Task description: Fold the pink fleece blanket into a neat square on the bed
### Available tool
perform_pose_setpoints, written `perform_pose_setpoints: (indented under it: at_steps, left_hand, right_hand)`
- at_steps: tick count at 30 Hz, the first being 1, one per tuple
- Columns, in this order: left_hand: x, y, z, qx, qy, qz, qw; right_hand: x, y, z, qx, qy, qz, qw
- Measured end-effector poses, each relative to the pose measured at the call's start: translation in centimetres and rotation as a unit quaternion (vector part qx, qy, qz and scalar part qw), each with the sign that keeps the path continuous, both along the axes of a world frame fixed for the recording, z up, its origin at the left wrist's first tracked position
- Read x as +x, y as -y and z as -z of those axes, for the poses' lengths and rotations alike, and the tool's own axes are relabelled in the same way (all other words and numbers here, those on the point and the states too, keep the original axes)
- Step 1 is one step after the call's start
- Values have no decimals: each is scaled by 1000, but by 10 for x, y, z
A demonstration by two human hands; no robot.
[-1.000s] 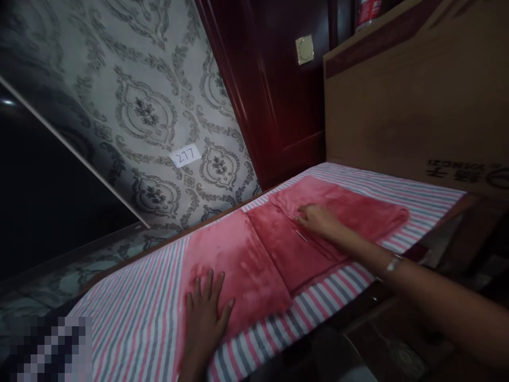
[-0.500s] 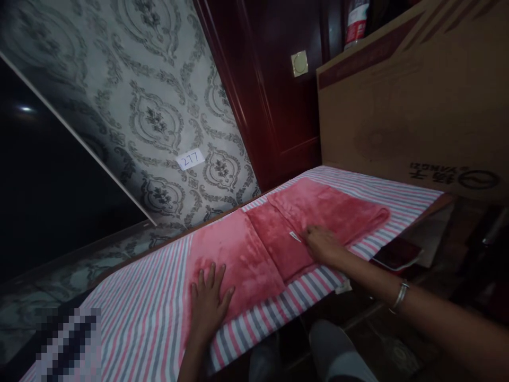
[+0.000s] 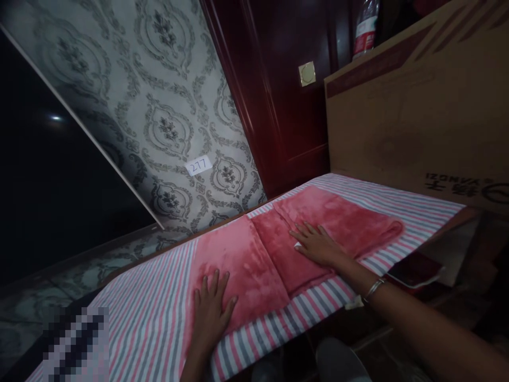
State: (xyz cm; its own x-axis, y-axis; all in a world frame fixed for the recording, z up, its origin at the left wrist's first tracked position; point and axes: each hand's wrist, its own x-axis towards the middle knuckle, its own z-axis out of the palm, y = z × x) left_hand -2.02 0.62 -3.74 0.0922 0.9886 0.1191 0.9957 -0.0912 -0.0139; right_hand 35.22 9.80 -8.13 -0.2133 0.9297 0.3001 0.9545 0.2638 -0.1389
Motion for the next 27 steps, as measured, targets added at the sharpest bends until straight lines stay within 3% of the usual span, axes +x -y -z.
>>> perform_pose_setpoints:
  at_steps: [7,12,17,23,27]
  left_hand:
    - [2,3,-4,-18,-1,-4,1000]
    - [7,-1,-23,-64,14,-19,998]
    - [51,-21,-47,-35,45,48,997]
    - [99,-36,-33,-101,22,135,985]
    - [117,-48,-41,-27,25,135,990]
  right_hand:
    - [4,0,0,-28,-3,0,1000]
    - [1,2,-6,-42,-6,2,999]
    - [-1,-6,-12,-52,-34,6,998]
    - [-5,-6,-10,-41,-36,-36,998]
    - [16,1,-13,5,-69,-30,997]
